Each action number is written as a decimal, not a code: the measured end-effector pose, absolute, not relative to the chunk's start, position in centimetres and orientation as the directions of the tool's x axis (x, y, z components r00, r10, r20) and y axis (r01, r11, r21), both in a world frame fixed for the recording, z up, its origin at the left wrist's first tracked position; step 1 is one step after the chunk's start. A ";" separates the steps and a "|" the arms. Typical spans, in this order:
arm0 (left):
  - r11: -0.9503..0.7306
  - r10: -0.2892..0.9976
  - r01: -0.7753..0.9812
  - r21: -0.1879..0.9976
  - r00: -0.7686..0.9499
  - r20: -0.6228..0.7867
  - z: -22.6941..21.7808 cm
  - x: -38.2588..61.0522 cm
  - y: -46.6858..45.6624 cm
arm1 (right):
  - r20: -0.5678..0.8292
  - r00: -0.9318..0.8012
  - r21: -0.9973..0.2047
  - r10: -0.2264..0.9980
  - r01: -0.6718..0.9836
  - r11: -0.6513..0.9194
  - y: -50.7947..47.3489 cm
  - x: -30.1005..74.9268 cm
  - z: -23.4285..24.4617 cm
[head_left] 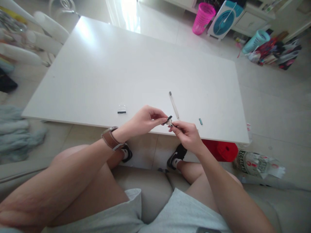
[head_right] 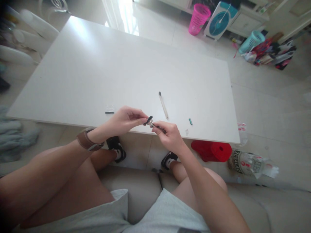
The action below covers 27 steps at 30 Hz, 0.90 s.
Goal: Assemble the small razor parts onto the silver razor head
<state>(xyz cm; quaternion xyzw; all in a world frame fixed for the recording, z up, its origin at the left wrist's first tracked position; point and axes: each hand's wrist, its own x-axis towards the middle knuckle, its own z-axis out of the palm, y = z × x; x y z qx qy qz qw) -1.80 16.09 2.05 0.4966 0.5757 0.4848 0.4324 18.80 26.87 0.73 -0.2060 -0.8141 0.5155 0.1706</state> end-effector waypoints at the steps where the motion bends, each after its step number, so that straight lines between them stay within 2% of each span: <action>1: 0.031 0.991 0.165 0.986 -0.136 -0.008 2.1 -1.8 16.1 | 0.063 -0.857 -0.907 0.512 0.164 0.387 26.9 18.8 0.8; 7: -0.036 0.982 0.359 0.933 -0.160 0.099 2.2 -1.3 16.0 | 0.053 -0.854 -0.896 0.518 0.188 0.402 26.9 18.9 0.7; 13: -0.046 0.978 0.416 0.908 -0.165 0.125 2.0 -0.7 15.9 | 0.022 -0.854 -0.880 0.520 0.231 0.416 27.1 18.9 1.0; 16: -0.033 0.983 0.396 0.918 -0.151 0.100 2.2 -0.9 16.0 | 0.021 -0.855 -0.876 0.518 0.234 0.422 27.1 18.9 1.2; 22: 0.004 0.978 0.244 0.970 -0.203 0.047 2.3 -0.9 16.2 | 0.073 -0.865 -0.834 0.496 0.220 0.506 26.9 18.8 1.6; 27: -0.014 0.975 0.280 0.960 -0.209 0.076 2.0 -0.6 16.3 | 0.075 -0.876 -0.796 0.476 0.235 0.558 26.9 18.9 1.4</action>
